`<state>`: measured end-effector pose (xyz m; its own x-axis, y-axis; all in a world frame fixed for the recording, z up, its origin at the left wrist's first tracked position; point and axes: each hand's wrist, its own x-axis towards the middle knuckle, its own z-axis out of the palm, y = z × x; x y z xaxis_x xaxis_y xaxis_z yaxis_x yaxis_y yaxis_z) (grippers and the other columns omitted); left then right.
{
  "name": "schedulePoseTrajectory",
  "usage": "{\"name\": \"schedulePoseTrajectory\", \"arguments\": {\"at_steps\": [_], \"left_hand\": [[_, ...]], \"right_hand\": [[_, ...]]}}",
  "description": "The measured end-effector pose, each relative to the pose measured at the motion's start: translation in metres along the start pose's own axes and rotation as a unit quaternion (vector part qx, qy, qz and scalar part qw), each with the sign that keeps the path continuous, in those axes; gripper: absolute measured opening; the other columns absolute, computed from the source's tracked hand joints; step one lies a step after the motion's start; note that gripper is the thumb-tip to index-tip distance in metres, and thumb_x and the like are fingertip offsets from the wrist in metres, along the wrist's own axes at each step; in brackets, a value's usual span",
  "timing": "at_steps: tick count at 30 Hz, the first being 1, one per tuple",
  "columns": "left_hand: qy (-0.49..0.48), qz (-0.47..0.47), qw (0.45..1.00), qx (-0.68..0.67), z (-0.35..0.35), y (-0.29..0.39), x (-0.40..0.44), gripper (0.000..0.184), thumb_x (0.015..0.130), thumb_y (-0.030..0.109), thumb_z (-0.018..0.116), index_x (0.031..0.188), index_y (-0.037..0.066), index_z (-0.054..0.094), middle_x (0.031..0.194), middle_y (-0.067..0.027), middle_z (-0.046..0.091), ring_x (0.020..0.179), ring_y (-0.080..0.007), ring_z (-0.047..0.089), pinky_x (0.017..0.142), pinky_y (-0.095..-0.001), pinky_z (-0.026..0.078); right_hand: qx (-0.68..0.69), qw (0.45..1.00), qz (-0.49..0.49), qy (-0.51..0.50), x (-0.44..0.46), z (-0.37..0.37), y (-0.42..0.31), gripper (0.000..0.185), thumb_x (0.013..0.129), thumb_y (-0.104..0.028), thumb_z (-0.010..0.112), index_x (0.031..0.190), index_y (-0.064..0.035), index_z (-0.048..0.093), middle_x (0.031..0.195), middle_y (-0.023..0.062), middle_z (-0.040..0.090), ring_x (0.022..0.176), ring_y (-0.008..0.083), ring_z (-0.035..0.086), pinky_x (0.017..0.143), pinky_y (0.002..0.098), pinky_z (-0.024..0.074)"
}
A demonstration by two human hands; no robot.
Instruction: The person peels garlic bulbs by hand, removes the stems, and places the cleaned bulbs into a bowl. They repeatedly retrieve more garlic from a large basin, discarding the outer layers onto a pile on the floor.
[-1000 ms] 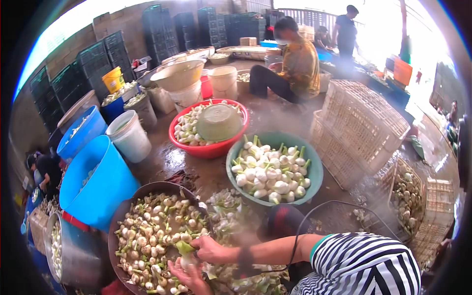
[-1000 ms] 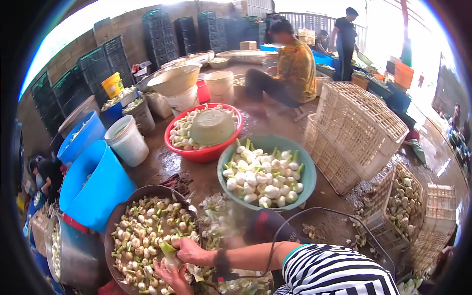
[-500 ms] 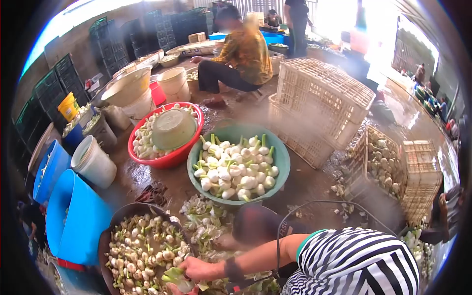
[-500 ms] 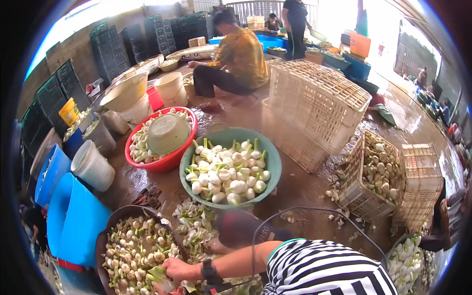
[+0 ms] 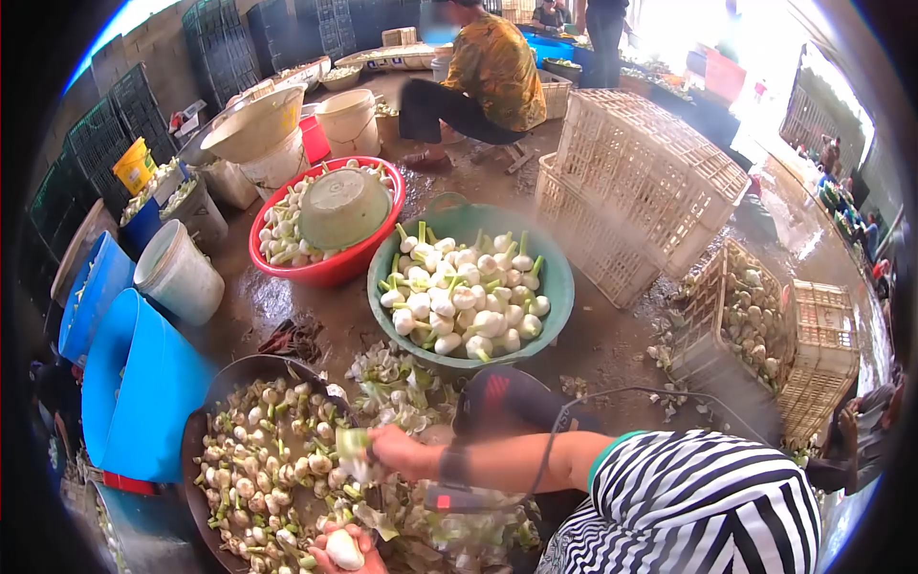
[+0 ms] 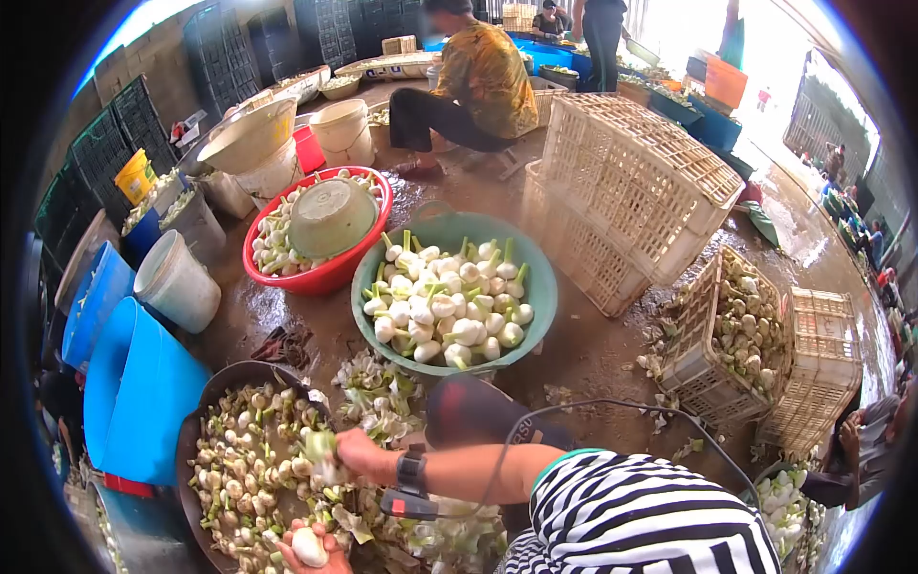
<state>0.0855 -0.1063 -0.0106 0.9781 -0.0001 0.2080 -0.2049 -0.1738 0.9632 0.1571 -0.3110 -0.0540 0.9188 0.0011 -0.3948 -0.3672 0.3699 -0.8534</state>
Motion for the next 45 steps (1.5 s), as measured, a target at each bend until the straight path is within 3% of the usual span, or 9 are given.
{"name": "schedulePoseTrajectory", "arguments": {"at_steps": [3,5,7,10,26,35,37,43,45], "left_hand": [[-0.024,0.227,0.789,0.570,-0.007,-0.048,0.005,0.076,0.077,0.020,0.074,0.134,-0.007,0.032,0.114,-0.0227,0.053,0.096,-0.0325,0.057,0.083,-0.0406,0.048],[0.012,0.017,0.981,0.195,0.024,0.006,0.003,0.065,0.081,0.020,0.069,0.131,-0.006,0.037,0.101,-0.0193,0.059,0.087,-0.0284,0.058,0.078,-0.0381,0.049],[0.156,-0.306,0.901,-0.264,0.023,-0.023,0.017,0.056,0.088,0.023,0.059,0.133,-0.003,0.038,0.084,-0.0137,0.061,0.073,-0.0240,0.058,0.067,-0.0371,0.048],[0.037,0.046,0.913,0.404,0.017,-0.087,0.005,0.032,0.097,0.019,0.044,0.124,0.003,0.047,0.060,-0.0021,0.050,0.050,-0.0153,0.043,0.054,-0.0349,0.041],[0.096,-0.185,0.967,-0.146,0.028,-0.003,0.017,0.039,0.097,0.028,0.043,0.116,-0.005,0.052,0.095,-0.0150,0.062,0.080,-0.0246,0.060,0.070,-0.0395,0.051],[0.142,0.038,0.962,-0.229,0.009,-0.038,-0.004,0.034,0.092,0.021,0.047,0.115,-0.005,0.049,0.113,-0.0222,0.054,0.097,-0.0323,0.057,0.082,-0.0434,0.050],[0.067,0.237,0.957,0.152,0.002,-0.027,0.000,0.039,0.091,0.024,0.048,0.121,0.000,0.044,0.120,-0.0229,0.050,0.107,-0.0286,0.052,0.092,-0.0454,0.045],[0.199,-0.124,0.782,-0.578,-0.030,-0.016,0.039,0.046,0.081,0.046,0.062,0.107,0.009,0.057,0.111,-0.0142,0.059,0.106,-0.0215,0.053,0.099,-0.0518,0.035],[-0.091,-0.084,0.736,-0.665,-0.026,-0.027,0.038,0.056,0.084,0.037,0.047,0.120,-0.006,0.049,0.117,-0.0186,0.056,0.109,-0.0330,0.051,0.098,-0.0539,0.039]], "right_hand": [[-0.585,0.782,-0.117,-0.184,-0.030,-0.002,0.047,0.025,0.065,-0.005,0.056,0.089,-0.0025,0.059,0.072,0.0172,0.062,0.073,0.0364,0.063,0.063,0.0434,0.0502],[-0.521,0.811,-0.188,-0.186,-0.059,0.012,0.015,0.021,0.066,-0.005,0.056,0.086,0.0001,0.059,0.073,0.0194,0.062,0.077,0.0373,0.061,0.064,0.0451,0.0489],[-0.385,0.879,-0.225,-0.170,-0.052,0.028,0.002,0.015,0.066,-0.006,0.058,0.078,0.0019,0.062,0.075,0.0224,0.062,0.073,0.0399,0.060,0.062,0.0459,0.0482],[-0.496,0.824,-0.242,-0.127,-0.058,0.048,-0.001,0.013,0.066,-0.005,0.057,0.075,0.0029,0.060,0.069,0.0211,0.061,0.068,0.0399,0.060,0.057,0.0452,0.0478],[-0.542,0.799,-0.256,-0.043,-0.047,0.053,-0.003,0.015,0.066,-0.010,0.059,0.078,-0.0002,0.058,0.068,0.0212,0.061,0.065,0.0392,0.061,0.057,0.0455,0.0490],[-0.493,0.833,-0.248,-0.030,-0.079,0.037,-0.019,0.017,0.062,-0.010,0.060,0.075,0.0007,0.057,0.064,0.0193,0.060,0.063,0.0395,0.060,0.057,0.0477,0.0471],[-0.461,0.852,-0.246,-0.034,-0.083,0.032,-0.004,0.018,0.060,-0.009,0.059,0.075,-0.0003,0.056,0.063,0.0194,0.058,0.062,0.0407,0.058,0.055,0.0483,0.0456],[-0.457,0.858,-0.208,-0.102,-0.073,-0.026,0.058,0.019,0.060,-0.021,0.060,0.068,-0.0032,0.058,0.067,0.0202,0.059,0.064,0.0380,0.059,0.055,0.0463,0.0449],[-0.644,0.723,-0.150,-0.200,-0.094,-0.027,0.041,0.018,0.063,-0.023,0.062,0.066,-0.0050,0.061,0.066,0.0156,0.060,0.063,0.0336,0.061,0.053,0.0438,0.0466]]}}
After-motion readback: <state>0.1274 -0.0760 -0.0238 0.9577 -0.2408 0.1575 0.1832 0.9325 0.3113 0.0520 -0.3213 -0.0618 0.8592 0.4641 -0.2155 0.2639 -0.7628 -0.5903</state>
